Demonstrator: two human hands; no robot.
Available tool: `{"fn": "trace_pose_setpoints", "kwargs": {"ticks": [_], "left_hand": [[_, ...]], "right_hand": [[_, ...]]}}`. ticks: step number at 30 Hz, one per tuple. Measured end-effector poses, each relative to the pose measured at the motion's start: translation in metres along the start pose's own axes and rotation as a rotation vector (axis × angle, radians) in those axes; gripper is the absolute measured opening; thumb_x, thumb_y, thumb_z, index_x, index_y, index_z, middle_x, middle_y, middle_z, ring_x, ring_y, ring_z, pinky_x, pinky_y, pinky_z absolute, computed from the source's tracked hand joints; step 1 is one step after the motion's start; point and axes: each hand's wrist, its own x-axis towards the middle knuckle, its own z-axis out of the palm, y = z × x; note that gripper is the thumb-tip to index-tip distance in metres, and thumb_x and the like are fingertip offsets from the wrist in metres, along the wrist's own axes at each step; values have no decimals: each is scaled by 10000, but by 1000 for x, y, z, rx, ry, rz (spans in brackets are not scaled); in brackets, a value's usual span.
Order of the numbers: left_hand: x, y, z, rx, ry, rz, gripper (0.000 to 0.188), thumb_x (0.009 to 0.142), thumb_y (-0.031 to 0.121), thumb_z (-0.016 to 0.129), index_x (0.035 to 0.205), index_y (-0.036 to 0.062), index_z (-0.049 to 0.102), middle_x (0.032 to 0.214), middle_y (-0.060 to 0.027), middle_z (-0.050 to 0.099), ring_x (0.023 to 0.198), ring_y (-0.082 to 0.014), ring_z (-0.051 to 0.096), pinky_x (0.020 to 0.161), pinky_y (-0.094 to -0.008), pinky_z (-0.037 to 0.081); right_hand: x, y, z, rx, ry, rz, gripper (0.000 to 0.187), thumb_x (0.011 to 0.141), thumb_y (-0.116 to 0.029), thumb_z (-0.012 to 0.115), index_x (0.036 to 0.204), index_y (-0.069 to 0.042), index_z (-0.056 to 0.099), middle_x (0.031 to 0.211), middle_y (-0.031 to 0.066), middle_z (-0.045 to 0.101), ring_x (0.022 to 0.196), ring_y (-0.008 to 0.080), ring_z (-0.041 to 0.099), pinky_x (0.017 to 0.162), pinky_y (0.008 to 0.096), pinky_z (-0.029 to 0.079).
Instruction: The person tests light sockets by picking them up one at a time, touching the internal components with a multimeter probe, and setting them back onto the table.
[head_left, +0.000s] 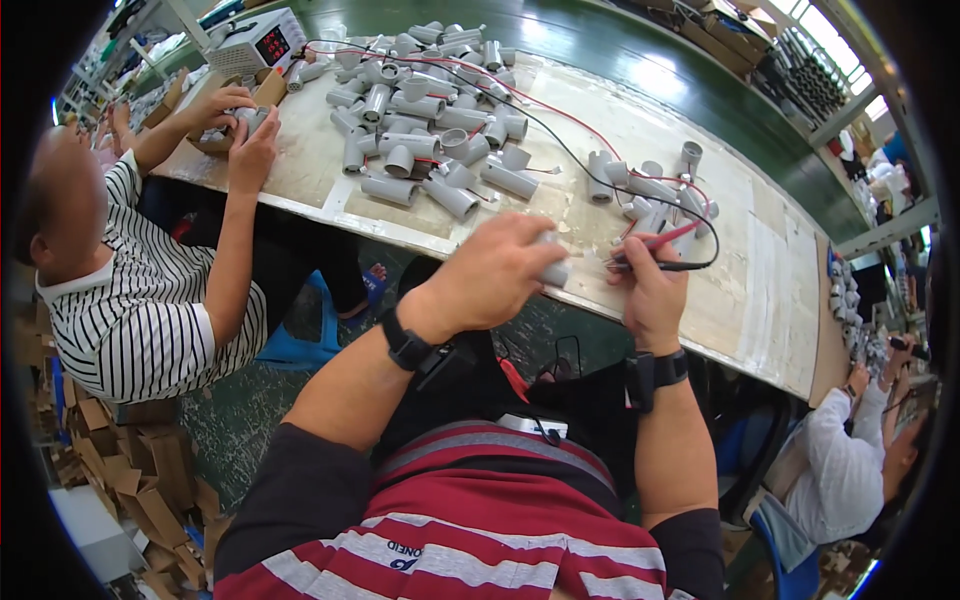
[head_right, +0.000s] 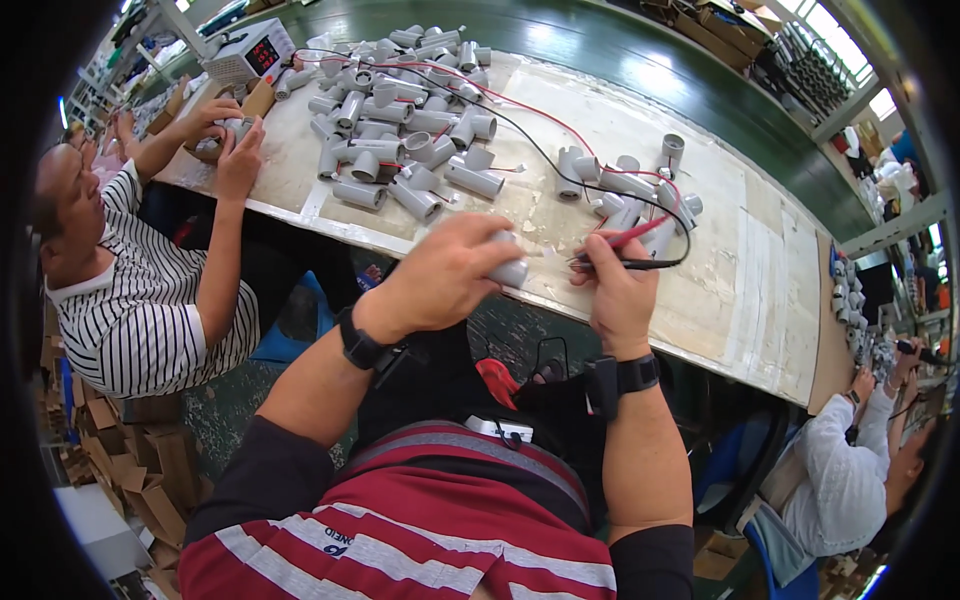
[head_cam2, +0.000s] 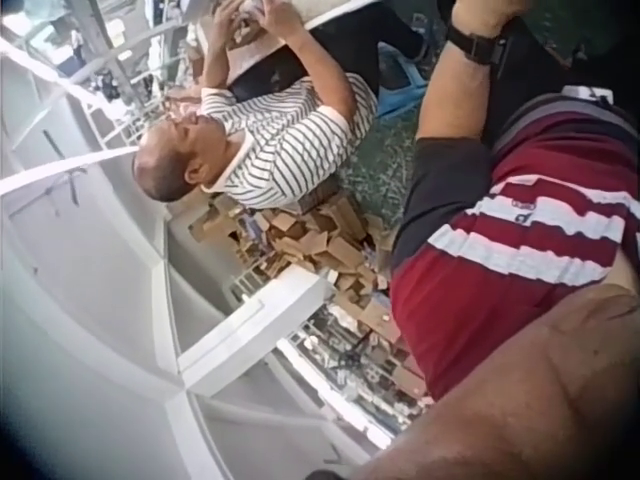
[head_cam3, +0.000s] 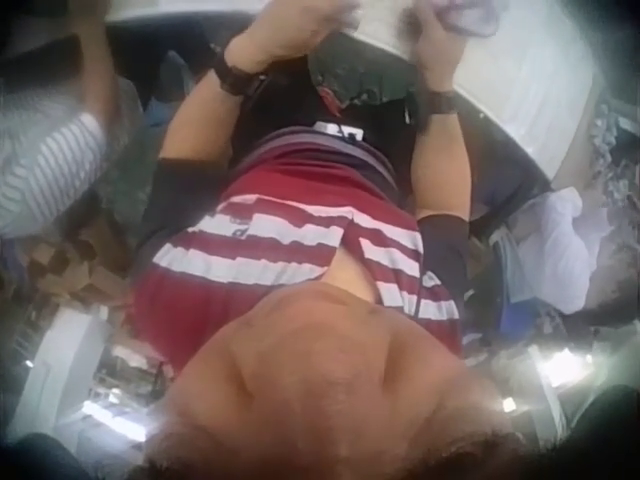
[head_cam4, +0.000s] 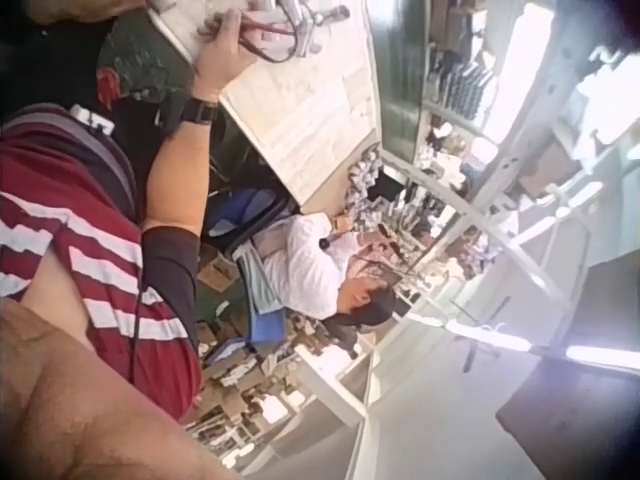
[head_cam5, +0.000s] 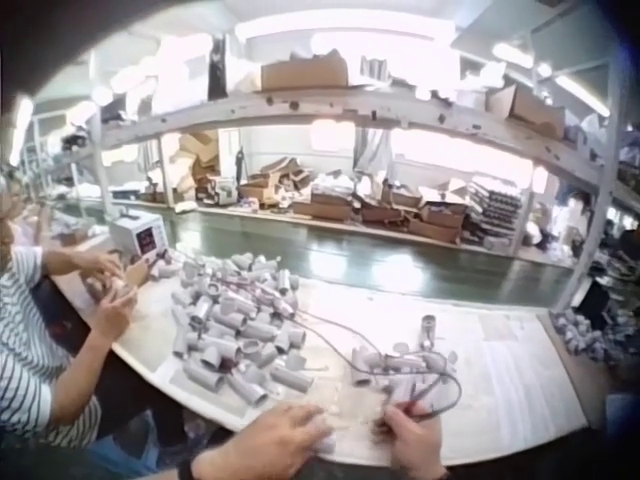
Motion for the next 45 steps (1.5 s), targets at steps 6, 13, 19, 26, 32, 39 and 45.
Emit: {"fn": "trace_pose_setpoints", "kwargs": {"ticks": [6,13,19,26,32,39,45], "left_hand": [[-37,-81,-72,132,810,-520,360,831,122,785,1161,20,685,1141,-168,663,1062,-366,629,953,-453,501],[-82,-233,-103,241,769,-1002,525,907,395,731,1279,29,672,1306,-237,641,1196,-405,610,1025,-452,477],[-38,-159,-52,697,619,-621,650,918,534,690,1447,172,580,1620,-204,372,1501,-436,292,1165,-677,219],[11,-60,-2,593,95,-18,589,890,504,711,1411,242,623,1631,-76,389,1564,-337,203,1222,-651,-37],[25,-74,-5,656,31,14,607,873,510,726,1399,227,625,1549,-116,488,1528,-318,297,1218,-663,-58],[89,-20,37,161,-86,-317,698,869,309,749,1448,4,507,1476,-249,512,1378,-420,472,1179,-504,350],[135,-73,83,169,128,-231,684,816,152,755,1407,-49,475,1372,-270,551,1294,-466,519,1099,-472,448]], "right_hand": [[2,1,-6,149,6,-7,181,1000,-142,678,1111,-6,637,892,124,711,722,195,674,598,294,543],[3,3,-1,107,-1,-19,160,997,-130,679,1097,-9,645,890,119,713,717,186,670,596,292,537],[1,3,-7,113,28,-28,154,996,-130,682,1090,-11,653,889,115,714,713,182,669,595,290,533],[-1,-1,-6,116,6,-27,149,995,-132,686,1084,-18,652,888,113,714,711,182,671,594,290,534],[9,-16,-14,176,5,12,155,991,-135,685,1088,-20,648,878,115,711,703,186,672,581,288,536],[46,-89,-9,80,-44,10,173,976,-155,700,1067,-15,659,863,112,707,687,175,669,548,277,531],[49,-119,-2,-94,-91,-29,203,968,-170,712,1047,12,671,848,116,705,663,170,665,542,265,529]]}}
